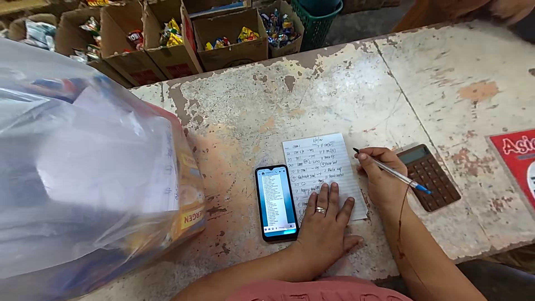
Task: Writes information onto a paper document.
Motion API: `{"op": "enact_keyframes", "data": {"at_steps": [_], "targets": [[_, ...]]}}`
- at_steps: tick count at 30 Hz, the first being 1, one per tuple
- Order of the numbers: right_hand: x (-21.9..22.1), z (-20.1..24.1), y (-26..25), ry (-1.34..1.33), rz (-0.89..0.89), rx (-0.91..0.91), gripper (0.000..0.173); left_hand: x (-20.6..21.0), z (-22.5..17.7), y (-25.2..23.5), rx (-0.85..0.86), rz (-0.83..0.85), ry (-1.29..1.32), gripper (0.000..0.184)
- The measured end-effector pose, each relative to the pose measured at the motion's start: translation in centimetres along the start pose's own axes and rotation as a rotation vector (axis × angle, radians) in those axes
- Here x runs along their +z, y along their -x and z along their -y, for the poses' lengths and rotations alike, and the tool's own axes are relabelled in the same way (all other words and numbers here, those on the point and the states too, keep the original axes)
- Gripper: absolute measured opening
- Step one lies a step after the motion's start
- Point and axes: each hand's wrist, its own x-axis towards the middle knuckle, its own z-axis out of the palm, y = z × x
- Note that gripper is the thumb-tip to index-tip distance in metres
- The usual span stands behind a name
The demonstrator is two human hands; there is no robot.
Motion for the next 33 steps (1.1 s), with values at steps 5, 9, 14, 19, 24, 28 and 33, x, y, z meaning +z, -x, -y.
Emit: {"op": "enact_keyframes", "data": {"at_steps": [5, 9, 14, 19, 24, 28, 33], "targets": [[0.0, 0.4, 0.1, 0.026, 0.039, 0.009, 0.01, 0.0, 0.0, 0.0, 0.004, 0.013, -0.012, 0.08], [0.2, 0.4, 0.2, 0.032, 0.004, 0.033, 0.015, 0.3, 0.1, 0.1, 0.009, -0.035, -0.011, 0.079], [0.3, 0.4, 0.2, 0.055, -0.013, 0.025, 0.015, 0.9, 0.0, 0.0, 0.009, -0.103, -0.044, 0.058], [0.2, 0.5, 0.3, 0.07, -0.003, 0.04, 0.012, 0.5, -0.3, 0.0, -0.006, -0.102, -0.075, 0.055], [0.1, 0.3, 0.2, 0.052, -0.022, 0.005, 0.011, 0.4, -0.2, -0.1, -0.015, -0.1, -0.068, 0.056], [0.1, 0.5, 0.2, 0.067, -0.028, -0.001, 0.01, 0.3, -0.3, -0.1, -0.018, -0.105, -0.087, 0.056], [0.1, 0.4, 0.2, 0.07, -0.02, 0.009, 0.011, 0.4, -0.2, 0.0, -0.027, -0.126, -0.082, 0.055]]}}
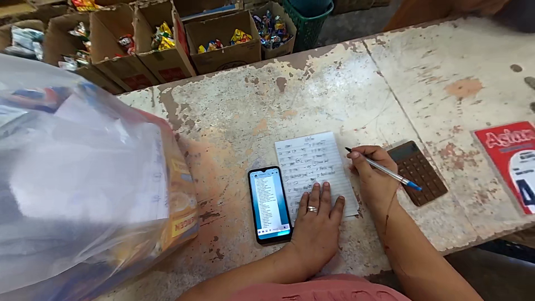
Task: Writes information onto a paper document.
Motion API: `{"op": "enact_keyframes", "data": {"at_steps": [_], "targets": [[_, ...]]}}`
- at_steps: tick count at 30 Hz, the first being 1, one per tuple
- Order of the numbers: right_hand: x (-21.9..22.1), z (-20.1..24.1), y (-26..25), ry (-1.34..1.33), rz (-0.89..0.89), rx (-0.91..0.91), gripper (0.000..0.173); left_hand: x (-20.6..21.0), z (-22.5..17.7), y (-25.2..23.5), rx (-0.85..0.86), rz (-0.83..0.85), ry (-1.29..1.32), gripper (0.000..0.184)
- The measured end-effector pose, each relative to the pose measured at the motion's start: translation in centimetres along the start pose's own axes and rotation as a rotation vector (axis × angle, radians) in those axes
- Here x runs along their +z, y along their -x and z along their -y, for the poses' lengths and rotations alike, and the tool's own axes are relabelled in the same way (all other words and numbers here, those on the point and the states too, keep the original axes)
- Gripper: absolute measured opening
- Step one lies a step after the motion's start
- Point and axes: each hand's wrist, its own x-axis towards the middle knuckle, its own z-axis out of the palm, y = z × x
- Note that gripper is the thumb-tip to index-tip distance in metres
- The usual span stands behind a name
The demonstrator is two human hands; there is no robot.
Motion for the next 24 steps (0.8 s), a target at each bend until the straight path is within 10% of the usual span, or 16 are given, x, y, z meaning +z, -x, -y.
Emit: {"op": "enact_keyframes", "data": {"at_steps": [24], "targets": [[0.29, 0.79, 0.32, -0.03, 0.017, 0.004, 0.025, -0.19, 0.2, 0.02, -0.009, 0.092, 0.07, 0.08]]}}
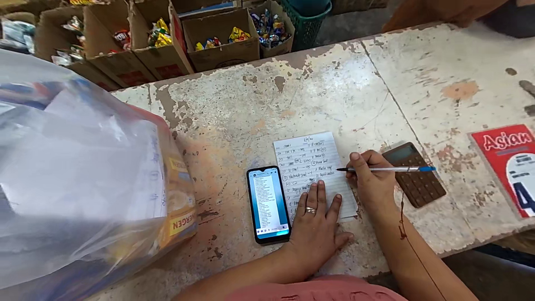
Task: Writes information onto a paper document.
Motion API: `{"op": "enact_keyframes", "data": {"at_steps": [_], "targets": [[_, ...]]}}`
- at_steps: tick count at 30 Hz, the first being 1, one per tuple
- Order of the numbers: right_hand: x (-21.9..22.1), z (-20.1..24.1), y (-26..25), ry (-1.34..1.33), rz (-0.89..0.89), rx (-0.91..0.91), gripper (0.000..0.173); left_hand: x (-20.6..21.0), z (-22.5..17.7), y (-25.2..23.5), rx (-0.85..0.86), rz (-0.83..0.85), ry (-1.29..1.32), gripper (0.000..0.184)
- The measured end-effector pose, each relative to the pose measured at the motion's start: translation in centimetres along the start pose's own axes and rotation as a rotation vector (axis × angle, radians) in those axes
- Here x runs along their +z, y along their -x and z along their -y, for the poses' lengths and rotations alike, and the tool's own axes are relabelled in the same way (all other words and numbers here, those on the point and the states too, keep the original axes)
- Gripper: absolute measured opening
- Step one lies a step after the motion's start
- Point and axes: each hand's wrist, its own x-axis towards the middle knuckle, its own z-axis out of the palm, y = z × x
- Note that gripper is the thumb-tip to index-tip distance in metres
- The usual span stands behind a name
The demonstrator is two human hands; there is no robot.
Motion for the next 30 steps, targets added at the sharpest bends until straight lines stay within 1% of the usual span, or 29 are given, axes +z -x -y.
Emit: {"op": "enact_keyframes", "data": {"at_steps": [5, 11, 15, 25, 30], "targets": [[0.1, 0.4, 0.0, 0.036, 0.005, 0.043, 0.028, -0.3, 0.0, -0.1, -0.02, 0.051, 0.022, 0.082], [0.3, 0.2, 0.0, 0.027, 0.034, 0.034, 0.029, 0.0, 0.1, 0.0, 0.001, 0.001, -0.005, 0.081], [0.2, -0.3, -0.1, 0.049, 0.06, 0.038, 0.028, -0.2, 0.0, -0.1, -0.007, 0.027, 0.002, 0.082], [0.3, -0.7, -0.3, 0.038, 0.055, -0.005, 0.026, -0.3, 0.0, -0.1, -0.007, 0.055, -0.01, 0.082], [0.3, -0.7, -0.2, 0.026, 0.057, -0.01, 0.026, -0.2, 0.0, -0.1, -0.007, 0.042, -0.024, 0.083]]}}
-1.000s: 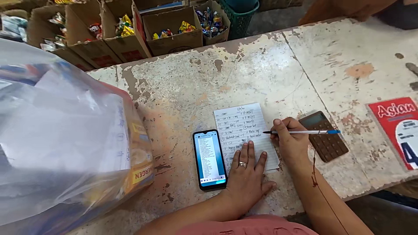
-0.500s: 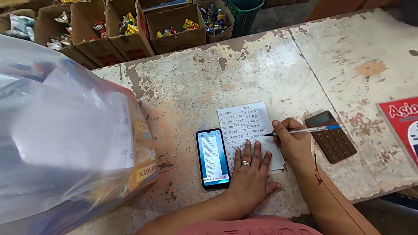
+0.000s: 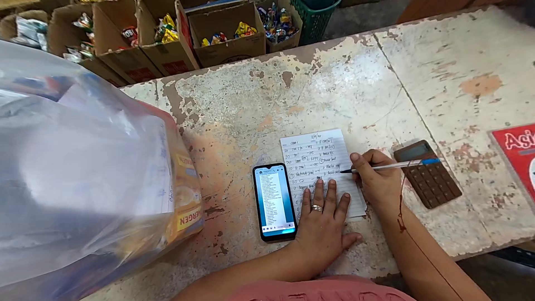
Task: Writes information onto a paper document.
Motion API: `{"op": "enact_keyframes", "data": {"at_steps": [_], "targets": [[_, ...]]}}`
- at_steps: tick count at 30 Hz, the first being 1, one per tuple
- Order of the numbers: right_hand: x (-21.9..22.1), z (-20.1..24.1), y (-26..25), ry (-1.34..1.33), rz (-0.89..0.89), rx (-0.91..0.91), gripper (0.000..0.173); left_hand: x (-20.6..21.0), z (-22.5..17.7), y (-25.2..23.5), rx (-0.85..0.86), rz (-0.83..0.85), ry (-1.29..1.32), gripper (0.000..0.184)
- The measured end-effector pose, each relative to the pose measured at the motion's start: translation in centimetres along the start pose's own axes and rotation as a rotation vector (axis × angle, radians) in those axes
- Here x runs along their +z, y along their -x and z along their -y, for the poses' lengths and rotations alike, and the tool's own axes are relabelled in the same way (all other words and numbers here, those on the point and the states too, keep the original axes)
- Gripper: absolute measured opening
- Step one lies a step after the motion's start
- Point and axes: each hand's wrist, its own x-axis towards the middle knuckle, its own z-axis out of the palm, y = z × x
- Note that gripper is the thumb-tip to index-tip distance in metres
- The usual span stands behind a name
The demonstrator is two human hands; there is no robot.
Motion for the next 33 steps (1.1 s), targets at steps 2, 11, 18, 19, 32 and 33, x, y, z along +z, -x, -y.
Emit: {"op": "enact_keyframes", "data": {"at_steps": [2, 11, 18, 19, 32, 33], "targets": [[-0.05, 0.05, -0.02, 0.015, 0.003, 0.005, 0.027, -0.04, 0.0, -0.04, -0.001, 0.012, -0.001, 0.083], [-0.02, 0.19, -0.04, 0.026, 0.002, 0.016, 0.027, -0.11, -0.01, -0.01, 0.003, 0.01, 0.008, 0.082], [-0.05, 0.33, 0.03, 0.024, 0.016, 0.016, 0.025, 0.22, 0.04, 0.04, 0.007, -0.037, -0.002, 0.083], [-0.06, 0.33, 0.03, 0.024, 0.016, 0.015, 0.025, 0.18, 0.02, 0.07, 0.007, -0.034, -0.001, 0.083], [-0.15, 0.29, 0.0, 0.035, 0.019, 0.019, 0.027, 0.23, 0.03, 0.03, 0.009, -0.032, -0.01, 0.082], [-0.18, 0.33, 0.01, 0.038, 0.022, 0.021, 0.027, 0.22, 0.03, 0.04, 0.011, -0.034, -0.012, 0.082]]}}
